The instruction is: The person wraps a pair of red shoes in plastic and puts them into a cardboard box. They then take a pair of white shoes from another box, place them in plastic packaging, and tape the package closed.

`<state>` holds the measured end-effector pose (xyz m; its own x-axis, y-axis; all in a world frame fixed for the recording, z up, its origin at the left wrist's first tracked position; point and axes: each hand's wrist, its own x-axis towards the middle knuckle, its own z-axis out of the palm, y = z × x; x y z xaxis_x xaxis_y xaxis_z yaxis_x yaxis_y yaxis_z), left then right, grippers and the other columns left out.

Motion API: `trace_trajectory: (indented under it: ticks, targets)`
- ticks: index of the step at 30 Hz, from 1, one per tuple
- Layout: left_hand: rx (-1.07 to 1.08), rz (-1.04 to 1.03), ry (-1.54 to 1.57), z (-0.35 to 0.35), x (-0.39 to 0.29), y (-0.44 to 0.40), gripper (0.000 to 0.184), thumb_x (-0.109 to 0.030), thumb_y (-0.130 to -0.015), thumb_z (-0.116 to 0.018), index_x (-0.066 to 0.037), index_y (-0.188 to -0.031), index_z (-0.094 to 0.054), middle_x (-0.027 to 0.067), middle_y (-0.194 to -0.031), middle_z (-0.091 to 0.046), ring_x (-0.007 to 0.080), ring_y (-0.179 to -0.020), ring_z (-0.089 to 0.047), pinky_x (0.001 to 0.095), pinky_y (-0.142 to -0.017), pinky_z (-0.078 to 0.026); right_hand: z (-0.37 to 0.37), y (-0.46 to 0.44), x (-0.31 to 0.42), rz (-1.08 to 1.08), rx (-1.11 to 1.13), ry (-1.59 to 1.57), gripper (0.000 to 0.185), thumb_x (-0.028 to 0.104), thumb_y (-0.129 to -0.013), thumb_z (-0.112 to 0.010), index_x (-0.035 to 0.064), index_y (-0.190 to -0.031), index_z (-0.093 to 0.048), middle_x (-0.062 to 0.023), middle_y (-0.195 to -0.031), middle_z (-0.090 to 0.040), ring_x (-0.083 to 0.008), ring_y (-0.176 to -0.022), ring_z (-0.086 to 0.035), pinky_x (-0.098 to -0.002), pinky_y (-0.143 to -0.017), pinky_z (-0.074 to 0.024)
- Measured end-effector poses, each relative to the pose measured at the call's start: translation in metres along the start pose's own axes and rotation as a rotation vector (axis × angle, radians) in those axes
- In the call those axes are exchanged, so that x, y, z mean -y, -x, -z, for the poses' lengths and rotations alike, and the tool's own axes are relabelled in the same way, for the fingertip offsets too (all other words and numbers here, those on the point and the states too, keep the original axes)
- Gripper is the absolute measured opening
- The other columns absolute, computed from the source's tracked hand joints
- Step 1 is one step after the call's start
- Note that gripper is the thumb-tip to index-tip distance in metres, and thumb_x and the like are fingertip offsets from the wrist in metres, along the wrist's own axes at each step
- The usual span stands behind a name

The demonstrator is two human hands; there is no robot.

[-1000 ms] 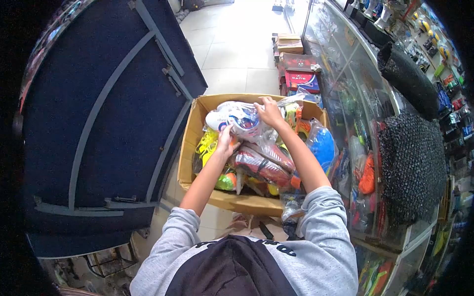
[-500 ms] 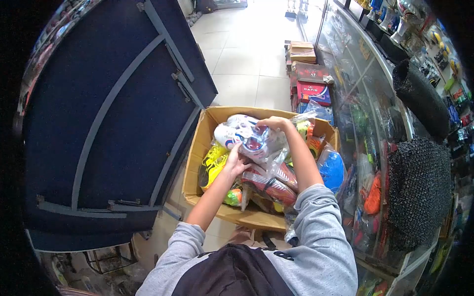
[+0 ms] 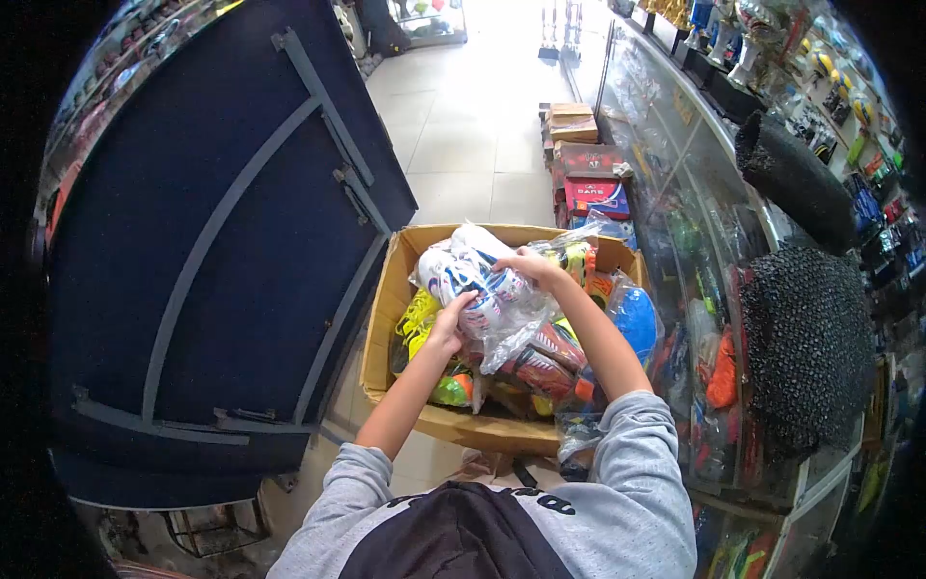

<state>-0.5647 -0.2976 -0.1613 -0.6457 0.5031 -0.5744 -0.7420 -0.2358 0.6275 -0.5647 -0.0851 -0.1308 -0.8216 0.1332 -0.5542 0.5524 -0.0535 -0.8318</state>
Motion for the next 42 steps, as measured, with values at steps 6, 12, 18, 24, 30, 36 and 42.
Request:
trace_trajectory:
  ticks: [6,12,18,24,30,36,42]
  targets:
    - [0.123,-0.358,-0.091,-0.001,-0.022,0.032,0.063,-0.021,-0.076,-0.077,-0.001,-0.127,-0.047,0.0091,-0.115,-0.062,0.0203,-0.101,-0.063,0.0359,-0.089,-0.050,-0.024,0.069,0.004,0.298,-0.117,-0.367,0.055,0.011,-0.073,-0.074,0.0004,-0.116,-0.042,-0.0119,-0.099,-0.058,-0.0200,-0.087,-0.063,-0.0332,-0.076,-0.0535]
    - [0.386,-0.406,-0.052,-0.004,-0.058,0.102,0.077,-0.016,-0.079,-0.073,-0.007,-0.141,-0.028,0.0119,-0.127,-0.053,0.0235,-0.112,-0.057,0.0383,-0.094,-0.047,-0.064,0.134,0.006,0.530,-0.138,-0.679,0.072,0.010,-0.070,-0.076,0.0017,-0.126,-0.032,-0.0138,-0.105,-0.057,-0.0213,-0.091,-0.062,-0.0363,-0.080,-0.0536]
    - [0.515,-0.342,-0.085,-0.006,-0.059,0.127,0.069,-0.013,-0.081,-0.068,-0.007,-0.139,-0.033,0.0119,-0.122,-0.055,0.0239,-0.109,-0.059,0.0395,-0.094,-0.048,-0.090,0.179,-0.011,0.694,-0.324,-0.723,0.069,0.009,-0.071,-0.076,0.0030,-0.126,-0.035,-0.0138,-0.110,-0.056,-0.0205,-0.096,-0.060,-0.0352,-0.086,-0.0510]
    - [0.600,-0.133,-0.057,-0.031,-0.004,0.148,0.057,-0.012,-0.080,-0.067,-0.004,-0.131,-0.043,0.0110,-0.115,-0.059,0.0209,-0.102,-0.060,0.0374,-0.088,-0.052,-0.080,0.261,-0.048,0.712,-0.480,-0.796,0.067,0.006,-0.072,-0.075,0.0030,-0.126,-0.034,-0.0128,-0.106,-0.059,-0.0209,-0.090,-0.063,-0.0346,-0.082,-0.0536]
    - [0.618,-0.079,-0.213,-0.088,0.019,0.189,0.057,-0.017,-0.080,-0.068,-0.008,-0.131,-0.045,0.0072,-0.116,-0.059,0.0213,-0.104,-0.059,0.0400,-0.091,-0.049,-0.054,0.336,-0.067,0.741,-0.558,-0.888,0.066,0.008,-0.075,-0.075,0.0024,-0.125,-0.033,-0.0144,-0.106,-0.058,-0.0202,-0.095,-0.061,-0.0353,-0.085,-0.0521]
    - [0.771,-0.017,-0.248,-0.169,0.091,0.245,0.051,-0.019,-0.081,-0.065,-0.008,-0.127,-0.046,0.0074,-0.103,-0.058,0.0195,-0.088,-0.062,0.0367,-0.073,-0.055,0.000,0.439,-0.114,0.833,-0.701,-0.857,0.065,0.010,-0.075,-0.076,0.0027,-0.124,-0.034,-0.0131,-0.105,-0.058,-0.0193,-0.094,-0.061,-0.0339,-0.085,-0.0516]
    - [0.954,0.096,-0.341,-0.249,0.181,0.297,0.042,-0.017,-0.085,-0.059,-0.003,-0.123,-0.049,0.0069,-0.103,-0.059,0.0174,-0.089,-0.062,0.0342,-0.079,-0.052,0.042,0.548,-0.179,0.863,-0.927,-0.888,0.065,0.014,-0.076,-0.078,0.0032,-0.124,-0.036,-0.0117,-0.113,-0.053,-0.0190,-0.102,-0.057,-0.0333,-0.088,-0.0495]
